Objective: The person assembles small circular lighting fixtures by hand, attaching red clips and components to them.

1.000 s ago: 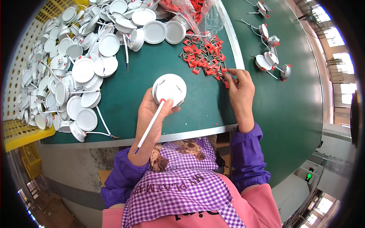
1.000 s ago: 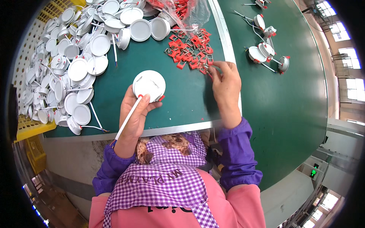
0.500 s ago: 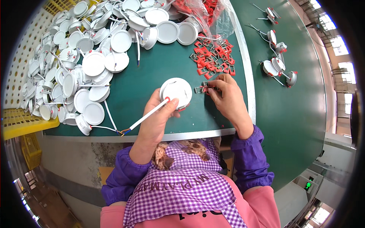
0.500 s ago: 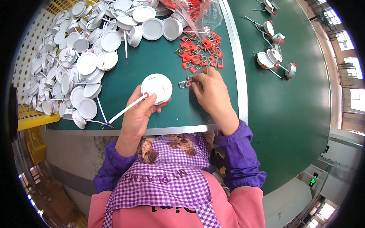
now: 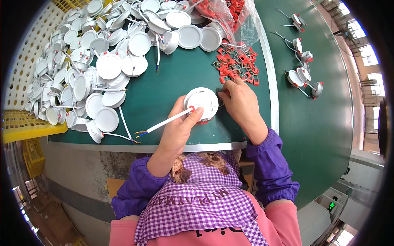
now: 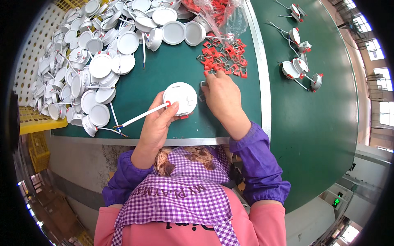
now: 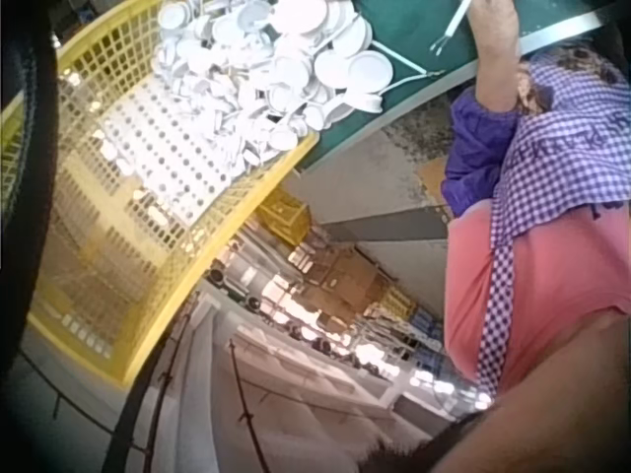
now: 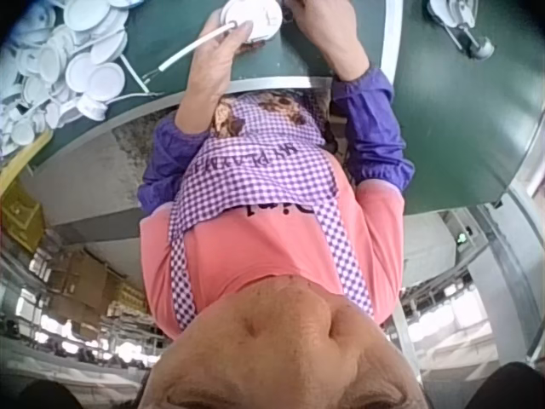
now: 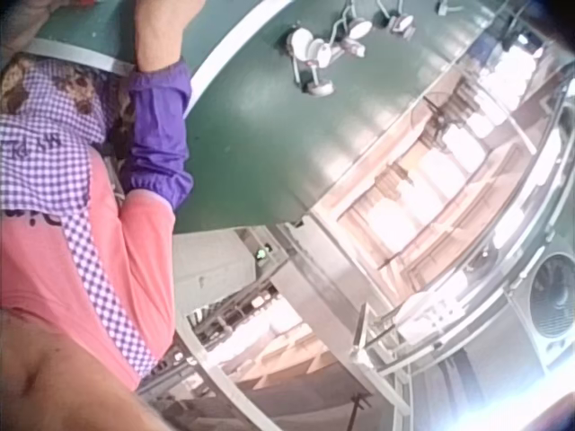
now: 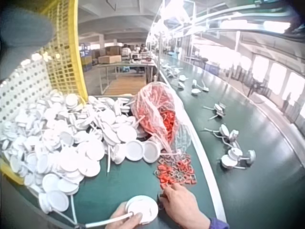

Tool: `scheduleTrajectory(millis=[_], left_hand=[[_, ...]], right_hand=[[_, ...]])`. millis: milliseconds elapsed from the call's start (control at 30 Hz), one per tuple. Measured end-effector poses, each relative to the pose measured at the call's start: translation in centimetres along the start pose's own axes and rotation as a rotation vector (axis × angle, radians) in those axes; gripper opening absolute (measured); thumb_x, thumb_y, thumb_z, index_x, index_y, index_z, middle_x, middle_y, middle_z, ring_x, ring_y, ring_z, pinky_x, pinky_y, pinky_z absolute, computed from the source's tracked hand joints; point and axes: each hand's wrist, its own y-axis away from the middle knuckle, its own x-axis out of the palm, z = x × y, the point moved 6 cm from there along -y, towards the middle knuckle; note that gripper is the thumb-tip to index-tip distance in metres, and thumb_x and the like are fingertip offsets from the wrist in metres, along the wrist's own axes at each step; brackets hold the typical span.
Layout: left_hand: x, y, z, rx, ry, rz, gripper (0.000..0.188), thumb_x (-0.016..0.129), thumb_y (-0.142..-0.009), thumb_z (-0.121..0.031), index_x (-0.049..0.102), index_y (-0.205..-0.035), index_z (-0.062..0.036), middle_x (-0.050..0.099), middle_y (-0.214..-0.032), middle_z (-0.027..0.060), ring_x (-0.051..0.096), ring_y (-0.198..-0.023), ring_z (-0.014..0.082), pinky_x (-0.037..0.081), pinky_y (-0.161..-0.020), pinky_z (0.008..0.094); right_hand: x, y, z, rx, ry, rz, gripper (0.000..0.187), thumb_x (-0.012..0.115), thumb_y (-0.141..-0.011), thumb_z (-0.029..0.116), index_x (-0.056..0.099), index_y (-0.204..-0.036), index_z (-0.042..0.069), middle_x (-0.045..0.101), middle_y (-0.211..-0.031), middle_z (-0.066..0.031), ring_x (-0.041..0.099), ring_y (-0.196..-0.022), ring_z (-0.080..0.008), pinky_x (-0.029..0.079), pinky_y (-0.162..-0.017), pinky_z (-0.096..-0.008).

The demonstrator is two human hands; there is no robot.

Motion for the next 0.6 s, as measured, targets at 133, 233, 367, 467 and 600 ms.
scheduleTrajectory(millis=[133, 233, 367, 467, 600], left_hand=[[0.4, 0.1, -0.4, -0.041, 0.059, -0.007, 0.037, 0.056, -0.095, -0.015, 0.042, -0.127, -0.0007, 0.061, -0.112, 0.0126, 0.064, -0.097, 0.0222, 0.052, -0.081, 0.0327], [0.3, 0.0, -0.3, -0.061, 0.013, 0.013, 0.038, 0.054, -0.096, -0.015, 0.041, -0.128, -0.0008, 0.061, -0.113, 0.0135, 0.065, -0.096, 0.0244, 0.053, -0.078, 0.0318], [0.0, -0.2, -0.5, -0.038, 0.009, -0.001, 0.038, 0.053, -0.096, -0.016, 0.04, -0.128, -0.0006, 0.061, -0.114, 0.0139, 0.066, -0.095, 0.025, 0.054, -0.075, 0.0314], [-0.4, -0.2, -0.4, -0.027, -0.006, -0.004, 0.038, 0.054, -0.096, -0.016, 0.04, -0.128, -0.0008, 0.061, -0.114, 0.0137, 0.066, -0.096, 0.0245, 0.054, -0.075, 0.0313], [-0.2, -0.2, -0.5, -0.046, 0.024, -0.039, 0.038, 0.055, -0.095, -0.015, 0.04, -0.128, -0.0024, 0.061, -0.114, 0.0127, 0.065, -0.096, 0.0238, 0.053, -0.075, 0.0309]], right_hand=[[0.4, -0.6, -0.1, -0.026, 0.085, 0.019, 0.016, 0.064, -0.082, 0.015, 0.063, -0.087, 0.0, 0.06, -0.089, -0.0162, 0.062, -0.084, -0.0341, 0.051, -0.073, -0.0434], [-0.1, -0.8, 0.2, -0.033, 0.068, 0.021, 0.018, 0.063, -0.083, 0.016, 0.063, -0.087, -0.001, 0.061, -0.088, -0.0171, 0.062, -0.082, -0.0343, 0.051, -0.073, -0.0434], [0.5, -0.9, 0.5, -0.017, 0.108, -0.049, 0.02, 0.064, -0.083, 0.019, 0.061, -0.081, 0.0, 0.061, -0.084, -0.0166, 0.062, -0.076, -0.0339, 0.049, -0.067, -0.0438], [1.8, -1.1, 1.7, -0.032, 0.23, -0.018, 0.015, 0.061, -0.079, 0.009, 0.06, -0.089, -0.002, 0.062, -0.091, -0.0174, 0.065, -0.084, -0.0306, 0.053, -0.068, -0.0394], [1.9, -1.5, 1.8, -0.033, 0.312, 0.031, 0.014, 0.061, -0.076, 0.005, 0.057, -0.087, -0.002, 0.061, -0.091, -0.0179, 0.065, -0.075, -0.0316, 0.054, -0.066, -0.0381]])
